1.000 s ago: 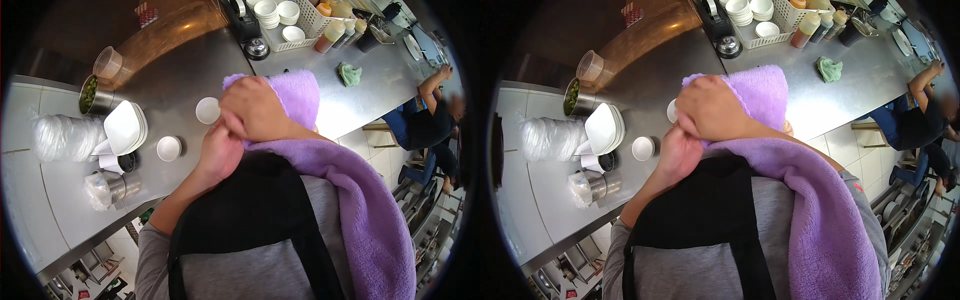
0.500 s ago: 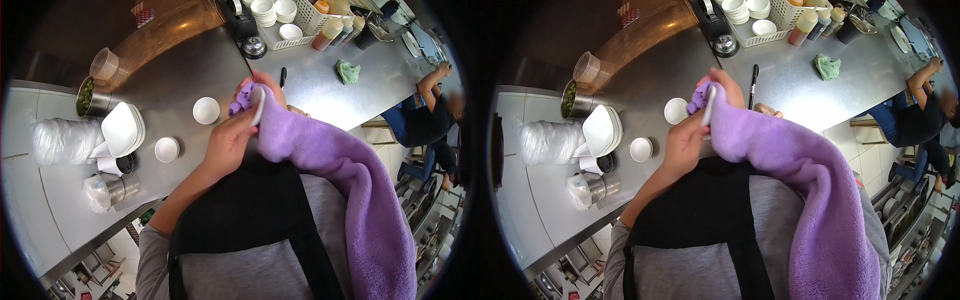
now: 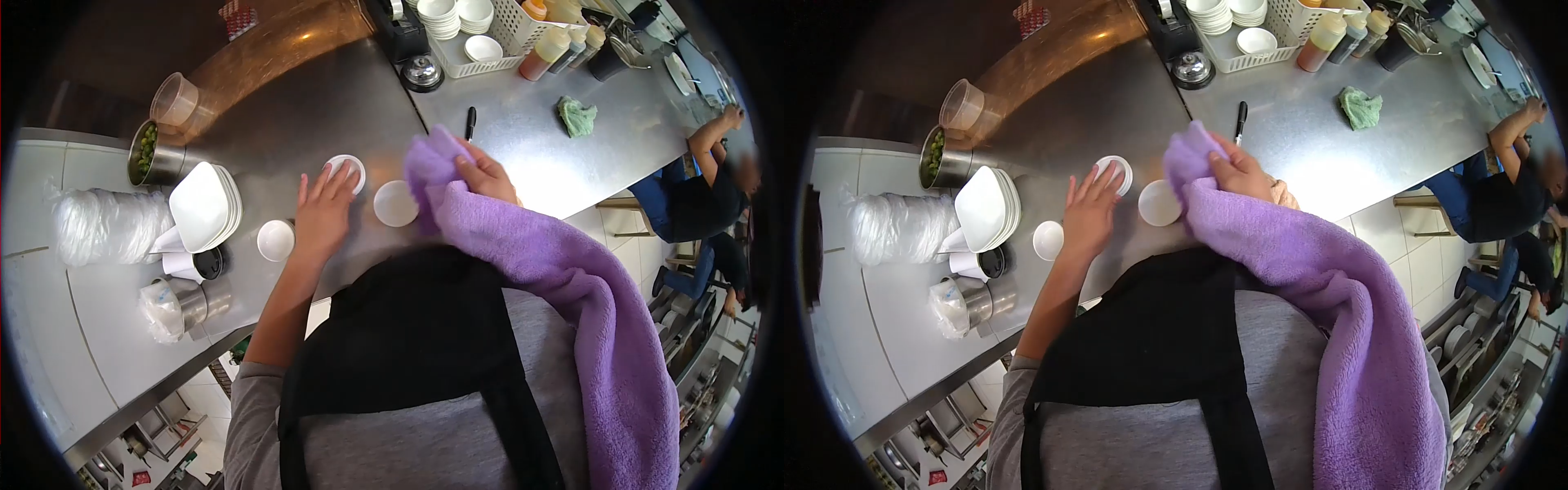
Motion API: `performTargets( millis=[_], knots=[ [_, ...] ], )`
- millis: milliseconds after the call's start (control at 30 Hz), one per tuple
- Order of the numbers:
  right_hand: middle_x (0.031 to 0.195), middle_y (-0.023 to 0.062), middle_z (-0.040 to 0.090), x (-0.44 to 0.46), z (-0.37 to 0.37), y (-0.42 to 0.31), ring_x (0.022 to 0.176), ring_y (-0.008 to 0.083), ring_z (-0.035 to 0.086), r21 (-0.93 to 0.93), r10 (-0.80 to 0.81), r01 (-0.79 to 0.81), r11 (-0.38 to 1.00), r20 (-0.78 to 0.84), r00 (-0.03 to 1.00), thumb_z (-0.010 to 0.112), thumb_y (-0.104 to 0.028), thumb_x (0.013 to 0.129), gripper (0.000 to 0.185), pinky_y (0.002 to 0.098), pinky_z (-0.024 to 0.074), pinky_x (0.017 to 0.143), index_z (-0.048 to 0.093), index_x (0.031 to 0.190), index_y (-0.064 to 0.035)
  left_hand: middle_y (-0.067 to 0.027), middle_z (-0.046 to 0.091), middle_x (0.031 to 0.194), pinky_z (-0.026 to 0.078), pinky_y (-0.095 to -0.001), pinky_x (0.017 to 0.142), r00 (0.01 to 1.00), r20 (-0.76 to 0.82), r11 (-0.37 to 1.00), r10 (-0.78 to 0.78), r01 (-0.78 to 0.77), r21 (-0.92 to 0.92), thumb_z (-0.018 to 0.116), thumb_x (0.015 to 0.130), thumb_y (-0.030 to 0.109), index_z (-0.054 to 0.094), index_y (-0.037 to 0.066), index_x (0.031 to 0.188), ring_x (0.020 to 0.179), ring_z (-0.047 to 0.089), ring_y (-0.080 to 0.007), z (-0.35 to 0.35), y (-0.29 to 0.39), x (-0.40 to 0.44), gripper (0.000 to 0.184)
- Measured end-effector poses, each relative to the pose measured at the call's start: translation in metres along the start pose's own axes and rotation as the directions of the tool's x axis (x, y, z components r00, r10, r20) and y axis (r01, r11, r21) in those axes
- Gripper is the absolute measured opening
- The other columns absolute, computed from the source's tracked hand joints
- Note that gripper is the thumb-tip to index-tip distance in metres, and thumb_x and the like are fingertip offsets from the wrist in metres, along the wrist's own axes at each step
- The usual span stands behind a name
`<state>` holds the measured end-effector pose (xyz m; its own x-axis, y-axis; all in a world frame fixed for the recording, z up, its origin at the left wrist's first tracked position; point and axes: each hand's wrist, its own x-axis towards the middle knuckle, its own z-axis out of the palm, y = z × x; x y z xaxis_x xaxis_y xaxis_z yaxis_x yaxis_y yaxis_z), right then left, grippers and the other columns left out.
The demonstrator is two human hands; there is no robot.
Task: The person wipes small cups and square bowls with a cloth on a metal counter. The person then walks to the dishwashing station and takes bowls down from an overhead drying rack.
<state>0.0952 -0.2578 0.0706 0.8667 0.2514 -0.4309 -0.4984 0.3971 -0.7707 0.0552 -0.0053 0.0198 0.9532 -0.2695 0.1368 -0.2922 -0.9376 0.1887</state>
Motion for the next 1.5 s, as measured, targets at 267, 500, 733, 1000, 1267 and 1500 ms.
performTargets(
  millis=[267, 500, 733, 1000, 1267, 1500],
  knots=[
    [0.12, 0.0115, 0.057, -0.008, 0.009, 0.005, 0.11, 0.0183, 0.055, -0.792, -0.571, 0.606, 0.078, 0.463, 0.678, 0.044, -0.008, 0.096, 0.039, 0.0269, 0.0429, 0.091, 0.044, 0.135, -0.0053, -0.02, 0.038, 0.136, 0.04, -0.0399, 0.101, 0.999, 0.032, 0.792, -0.016, 0.032, -0.61, 0.082, 0.064, 0.02, 0.031, 0.001, 0.138, 0.125, 0.041, -0.0348, 0.031, 0.028, -0.021, 0.093],
    [0.128, 0.0186, 0.052, 0.016, 0.0, 0.056, 0.126, 0.0281, 0.045, -0.709, 0.136, 0.69, -0.146, 0.676, 0.724, 0.05, -0.023, 0.088, 0.048, 0.054, 0.0175, 0.111, 0.046, 0.131, -0.0015, -0.0183, 0.047, 0.125, 0.04, -0.0413, 0.1, 0.998, 0.005, 0.698, -0.055, 0.042, -0.715, 0.085, 0.054, 0.013, 0.038, 0.003, 0.133, 0.119, 0.046, -0.0362, 0.05, 0.041, 0.009, 0.094],
    [0.119, 0.0122, 0.06, 0.005, 0.02, 0.005, 0.122, 0.0243, 0.049, -0.624, 0.405, 0.688, -0.371, 0.558, 0.725, 0.055, -0.021, 0.081, 0.04, 0.0563, 0.0148, 0.111, 0.059, 0.118, -0.0063, -0.0166, 0.05, 0.124, 0.041, -0.04, 0.098, 0.995, -0.022, 0.595, -0.1, 0.042, -0.803, 0.084, 0.057, 0.008, 0.041, 0.004, 0.129, 0.116, 0.05, -0.0337, 0.061, 0.044, 0.01, 0.084],
    [0.119, -0.0026, 0.061, 0.013, -0.01, 0.038, 0.128, 0.021, 0.042, -0.558, 0.023, 0.764, -0.323, 0.803, 0.596, 0.059, -0.019, 0.073, 0.037, 0.0589, 0.0149, 0.111, 0.065, 0.109, -0.0125, -0.0185, 0.049, 0.123, 0.041, -0.0404, 0.097, 0.993, 0.04, 0.624, -0.113, 0.102, -0.775, 0.082, 0.062, 0.011, 0.038, 0.003, 0.13, 0.116, 0.05, -0.0334, 0.063, 0.039, 0.003, 0.081],
    [0.124, -0.0046, 0.058, 0.013, -0.007, 0.047, 0.137, 0.0246, 0.03, -0.58, 0.065, 0.695, -0.425, 0.746, 0.662, 0.057, -0.016, 0.077, 0.041, 0.062, 0.0124, 0.11, 0.061, 0.118, -0.0196, -0.0174, 0.052, 0.118, 0.044, -0.0395, 0.093, 0.993, 0.029, 0.617, -0.117, 0.095, -0.782, 0.081, 0.062, 0.012, 0.04, 0.001, 0.127, 0.111, 0.054, -0.0323, 0.055, 0.046, 0.006, 0.078],
    [0.131, -0.0055, 0.054, 0.014, -0.006, 0.017, 0.139, 0.0244, 0.027, -0.492, 0.253, 0.65, -0.58, 0.649, 0.717, 0.056, -0.009, 0.076, 0.049, 0.0623, 0.015, 0.11, 0.058, 0.123, -0.0214, -0.019, 0.052, 0.118, 0.042, -0.0406, 0.094, 0.994, -0.056, 0.674, -0.094, 0.022, -0.738, 0.082, 0.061, 0.019, 0.041, 0.001, 0.126, 0.111, 0.052, -0.0348, 0.068, 0.042, 0.006, 0.079]
  ],
)
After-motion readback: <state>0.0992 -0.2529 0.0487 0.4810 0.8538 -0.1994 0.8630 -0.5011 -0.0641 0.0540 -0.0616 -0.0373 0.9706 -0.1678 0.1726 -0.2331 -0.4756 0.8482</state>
